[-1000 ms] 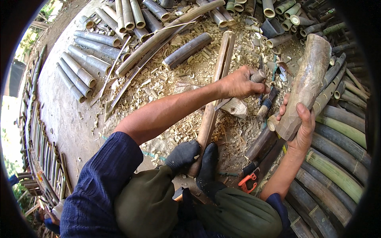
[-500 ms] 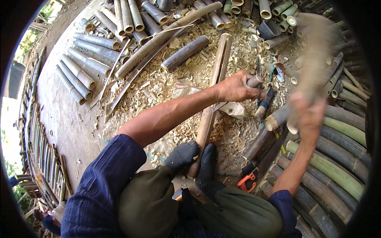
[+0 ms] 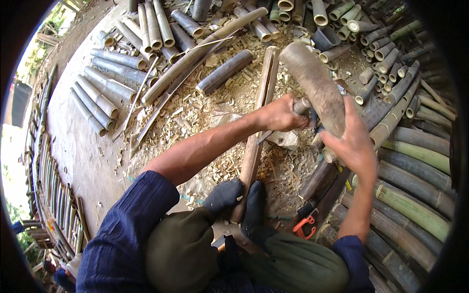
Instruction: The person sits on the ground and uses a wooden mallet and a metal chisel to split a long bamboo pole lengthwise. They repeatedly strike the chisel to drive it through the bamboo, eventually separating it into two halves.
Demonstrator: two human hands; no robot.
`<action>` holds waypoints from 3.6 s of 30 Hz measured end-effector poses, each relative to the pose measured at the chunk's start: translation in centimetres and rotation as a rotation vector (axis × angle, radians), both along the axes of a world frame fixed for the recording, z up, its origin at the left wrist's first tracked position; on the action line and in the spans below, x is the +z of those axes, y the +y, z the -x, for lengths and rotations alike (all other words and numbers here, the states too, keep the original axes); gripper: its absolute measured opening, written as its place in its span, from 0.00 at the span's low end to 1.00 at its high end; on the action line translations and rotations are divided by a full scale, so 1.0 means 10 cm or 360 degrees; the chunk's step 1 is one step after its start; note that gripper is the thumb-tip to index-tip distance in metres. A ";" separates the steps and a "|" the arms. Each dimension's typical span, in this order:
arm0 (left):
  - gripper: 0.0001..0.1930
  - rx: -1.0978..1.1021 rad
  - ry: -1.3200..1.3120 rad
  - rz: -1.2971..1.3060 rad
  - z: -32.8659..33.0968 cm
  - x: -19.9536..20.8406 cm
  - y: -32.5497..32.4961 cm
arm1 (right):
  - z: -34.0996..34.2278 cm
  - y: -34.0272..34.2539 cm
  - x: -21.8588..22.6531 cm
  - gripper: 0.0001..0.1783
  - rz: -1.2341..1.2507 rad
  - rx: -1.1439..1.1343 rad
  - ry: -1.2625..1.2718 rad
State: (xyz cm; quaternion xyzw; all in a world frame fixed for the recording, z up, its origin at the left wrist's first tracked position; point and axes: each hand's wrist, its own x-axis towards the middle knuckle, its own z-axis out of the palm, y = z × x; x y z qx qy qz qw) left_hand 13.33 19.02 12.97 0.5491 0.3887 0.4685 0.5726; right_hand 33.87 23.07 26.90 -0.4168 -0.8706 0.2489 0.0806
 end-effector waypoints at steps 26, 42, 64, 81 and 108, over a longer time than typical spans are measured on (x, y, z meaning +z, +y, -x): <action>0.19 0.0437 0.1175 0.0407 -1.02 -0.96 0.72 | -0.81 -0.39 0.28 0.32 0.0415 -0.0706 0.1294; 0.14 -0.0060 -0.0115 0.0326 -0.38 0.03 -0.36 | -0.60 -0.66 0.16 0.34 0.0467 -0.0666 0.1168; 0.14 0.0006 -0.0136 0.0355 -0.22 -0.04 -0.36 | -0.54 -0.66 0.23 0.34 0.0452 -0.0638 0.1196; 0.13 0.0029 -0.0065 0.0232 -0.20 -0.09 -0.44 | -0.67 -0.56 0.36 0.35 0.0305 -0.0473 0.1049; 0.05 -0.0779 0.1063 -0.0608 -0.90 -0.13 -1.21 | -0.36 -0.21 0.42 0.32 0.0311 -0.0471 0.1074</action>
